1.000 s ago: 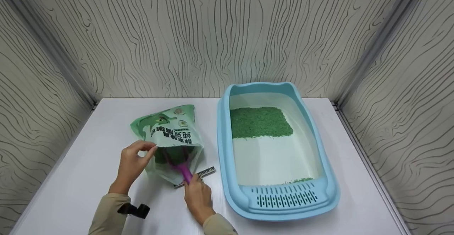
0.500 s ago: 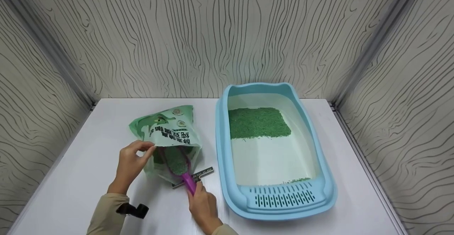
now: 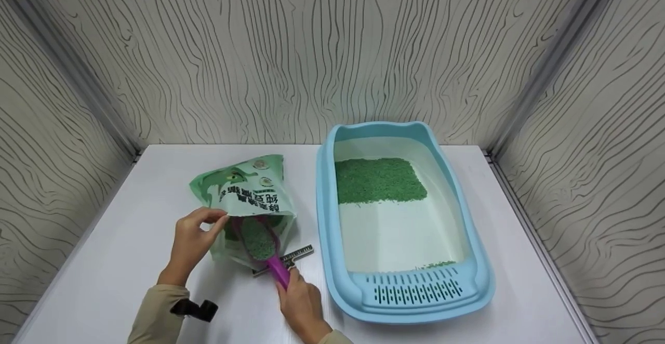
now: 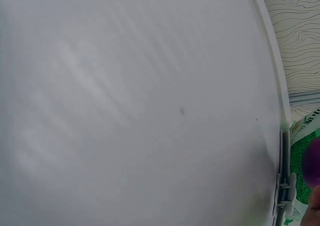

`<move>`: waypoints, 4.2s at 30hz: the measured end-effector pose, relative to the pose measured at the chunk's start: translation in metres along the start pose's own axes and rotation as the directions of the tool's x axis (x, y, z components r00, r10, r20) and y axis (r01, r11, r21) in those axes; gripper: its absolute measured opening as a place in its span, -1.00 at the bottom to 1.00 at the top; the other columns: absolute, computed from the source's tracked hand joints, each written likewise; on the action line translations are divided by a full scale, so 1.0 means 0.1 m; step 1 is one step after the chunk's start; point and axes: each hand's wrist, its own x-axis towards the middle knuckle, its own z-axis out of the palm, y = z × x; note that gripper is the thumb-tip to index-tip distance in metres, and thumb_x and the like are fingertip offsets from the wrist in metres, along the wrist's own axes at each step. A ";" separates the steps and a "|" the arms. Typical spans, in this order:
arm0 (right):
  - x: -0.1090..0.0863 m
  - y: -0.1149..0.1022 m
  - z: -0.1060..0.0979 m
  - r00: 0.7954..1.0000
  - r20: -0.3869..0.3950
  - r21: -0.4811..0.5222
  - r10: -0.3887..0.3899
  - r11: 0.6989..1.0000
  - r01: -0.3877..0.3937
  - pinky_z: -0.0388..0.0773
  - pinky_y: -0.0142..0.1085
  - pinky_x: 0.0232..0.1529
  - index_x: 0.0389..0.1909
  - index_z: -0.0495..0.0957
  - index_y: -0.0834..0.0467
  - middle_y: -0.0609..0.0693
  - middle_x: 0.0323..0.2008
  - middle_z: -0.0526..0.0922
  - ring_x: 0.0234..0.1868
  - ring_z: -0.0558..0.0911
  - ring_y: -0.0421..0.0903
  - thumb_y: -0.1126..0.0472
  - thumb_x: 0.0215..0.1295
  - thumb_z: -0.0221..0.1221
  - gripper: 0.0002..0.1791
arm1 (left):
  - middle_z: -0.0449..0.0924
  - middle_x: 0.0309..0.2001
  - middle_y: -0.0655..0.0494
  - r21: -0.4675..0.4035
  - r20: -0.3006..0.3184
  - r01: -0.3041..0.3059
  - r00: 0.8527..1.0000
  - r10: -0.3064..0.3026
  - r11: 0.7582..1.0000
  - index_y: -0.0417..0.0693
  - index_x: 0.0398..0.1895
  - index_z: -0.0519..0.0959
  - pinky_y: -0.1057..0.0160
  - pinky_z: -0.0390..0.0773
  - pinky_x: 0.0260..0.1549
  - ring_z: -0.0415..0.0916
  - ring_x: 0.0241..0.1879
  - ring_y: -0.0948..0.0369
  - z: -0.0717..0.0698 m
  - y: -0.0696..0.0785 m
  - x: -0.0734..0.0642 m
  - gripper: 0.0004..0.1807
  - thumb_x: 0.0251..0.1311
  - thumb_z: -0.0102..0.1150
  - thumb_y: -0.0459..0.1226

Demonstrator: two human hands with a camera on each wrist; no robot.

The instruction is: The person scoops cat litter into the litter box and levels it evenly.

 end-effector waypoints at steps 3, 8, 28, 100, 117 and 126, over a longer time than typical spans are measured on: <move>0.00 0.00 -0.04 1.000 0.026 0.024 0.010 1.000 -0.010 0.23 -0.46 -0.70 -0.33 0.44 0.18 -0.08 -0.67 0.51 -0.69 0.38 -0.30 0.10 0.20 0.27 -0.74 | 0.67 -0.48 0.06 0.007 0.002 0.001 1.000 -0.001 1.000 -0.16 -0.43 0.68 0.20 0.63 -0.41 0.60 -0.46 0.21 0.00 0.00 0.00 -0.96 0.04 0.37 -0.40; -0.01 -0.02 -0.13 0.995 0.089 0.049 0.042 0.998 -0.046 0.19 -0.50 -0.66 -0.31 0.44 0.17 -0.12 -0.66 0.48 -0.64 0.31 -0.35 0.08 0.24 0.25 -0.74 | 0.67 -0.47 0.08 0.010 0.008 0.004 1.000 -0.004 1.000 -0.14 -0.42 0.68 0.24 0.63 -0.41 0.60 -0.46 0.22 0.01 0.00 0.00 -0.95 0.04 0.37 -0.39; -0.11 -0.04 -0.41 0.982 0.179 0.116 0.065 0.989 -0.087 0.16 -0.54 -0.65 -0.30 0.46 0.18 -0.15 -0.66 0.44 -0.65 0.25 -0.39 0.05 0.25 0.25 -0.72 | 0.66 -0.48 0.07 -0.024 -0.010 -0.025 1.000 0.025 0.999 -0.17 -0.43 0.67 0.27 0.62 -0.42 0.59 -0.48 0.22 0.02 -0.01 -0.01 -0.95 0.03 0.37 -0.39; 0.01 0.18 -1.67 0.949 0.315 0.109 0.016 0.993 -0.053 0.27 -0.59 -0.59 -0.27 0.49 0.11 -0.23 -0.64 0.36 -0.63 0.25 -0.46 0.00 0.20 0.29 -0.71 | 0.67 -0.48 0.07 -0.011 0.014 -0.018 1.000 0.018 1.000 -0.16 -0.43 0.67 0.29 0.62 -0.42 0.59 -0.46 0.23 0.00 -0.01 -0.02 -0.94 0.01 0.38 -0.42; 0.07 0.29 -1.86 0.978 0.205 0.069 0.045 0.996 -0.060 0.27 -0.56 -0.59 -0.30 0.52 0.10 -0.22 -0.66 0.41 -0.64 0.26 -0.45 0.07 0.16 0.33 -0.76 | 0.67 -0.47 0.09 -0.011 0.023 0.007 1.000 -0.007 1.000 -0.14 -0.43 0.67 0.30 0.64 -0.40 0.60 -0.45 0.25 0.01 -0.01 -0.02 -0.94 0.03 0.38 -0.38; 0.11 0.39 -1.98 0.994 0.098 0.080 0.055 0.995 -0.063 0.26 -0.59 -0.64 -0.30 0.55 0.16 -0.23 -0.70 0.43 -0.70 0.25 -0.47 0.22 0.05 0.39 -0.76 | 0.67 -0.47 0.07 -0.021 0.014 -0.002 1.000 0.002 1.000 -0.15 -0.43 0.67 0.30 0.63 -0.41 0.60 -0.46 0.23 0.01 -0.03 -0.03 -0.94 0.03 0.38 -0.40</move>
